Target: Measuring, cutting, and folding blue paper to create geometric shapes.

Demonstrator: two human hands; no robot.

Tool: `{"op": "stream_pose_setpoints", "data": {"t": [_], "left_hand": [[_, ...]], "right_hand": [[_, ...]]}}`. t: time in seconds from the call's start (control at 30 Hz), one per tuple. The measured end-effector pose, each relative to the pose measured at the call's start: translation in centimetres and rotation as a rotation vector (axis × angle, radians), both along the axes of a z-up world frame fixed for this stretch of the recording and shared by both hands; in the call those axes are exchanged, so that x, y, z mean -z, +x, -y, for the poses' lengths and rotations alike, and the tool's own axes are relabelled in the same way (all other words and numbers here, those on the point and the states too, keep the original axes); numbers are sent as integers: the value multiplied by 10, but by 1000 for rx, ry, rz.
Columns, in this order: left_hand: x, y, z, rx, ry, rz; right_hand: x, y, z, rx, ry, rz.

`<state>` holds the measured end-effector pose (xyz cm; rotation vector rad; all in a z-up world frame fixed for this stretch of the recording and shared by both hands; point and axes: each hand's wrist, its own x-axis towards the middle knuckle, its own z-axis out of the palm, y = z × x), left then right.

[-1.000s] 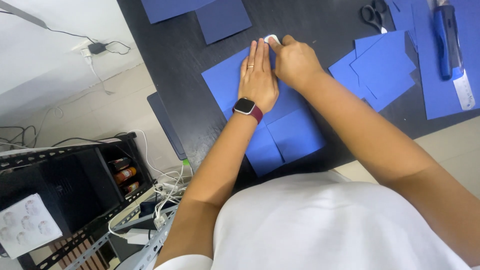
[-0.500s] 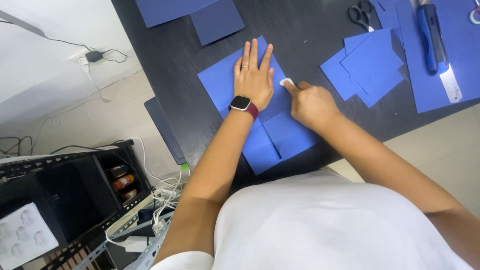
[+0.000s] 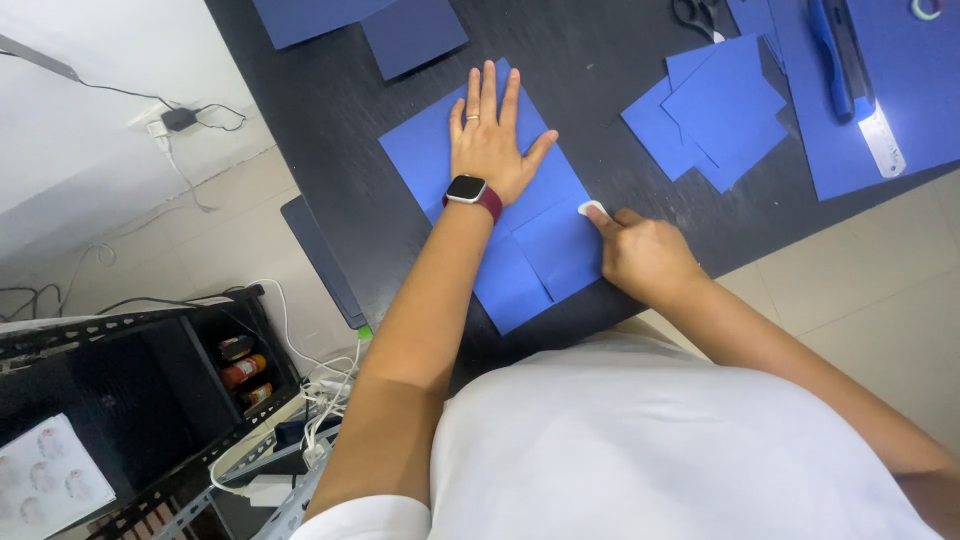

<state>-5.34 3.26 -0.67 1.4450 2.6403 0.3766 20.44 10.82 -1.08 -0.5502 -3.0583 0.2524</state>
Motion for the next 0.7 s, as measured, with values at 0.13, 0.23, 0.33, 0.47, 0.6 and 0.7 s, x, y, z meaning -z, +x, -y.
{"op": "stream_pose_setpoints", "data": {"t": [0.13, 0.23, 0.33, 0.47, 0.6, 0.7], "left_hand": [[1, 1, 1, 1, -5, -5], [0, 0, 0, -3, -21, -4], [1, 0, 0, 5, -41, -24], [3, 0, 1, 7, -36, -26], [0, 1, 1, 6, 6, 3], [0, 1, 2, -11, 122, 39]], "right_hand": [[-6, 18, 10, 47, -39, 39], [-7, 31, 15, 70, -46, 81], [-15, 46, 21, 72, -55, 41], [-21, 72, 29, 58, -128, 72], [-13, 92, 31, 105, -171, 59], [-55, 74, 21, 118, -312, 130]]}}
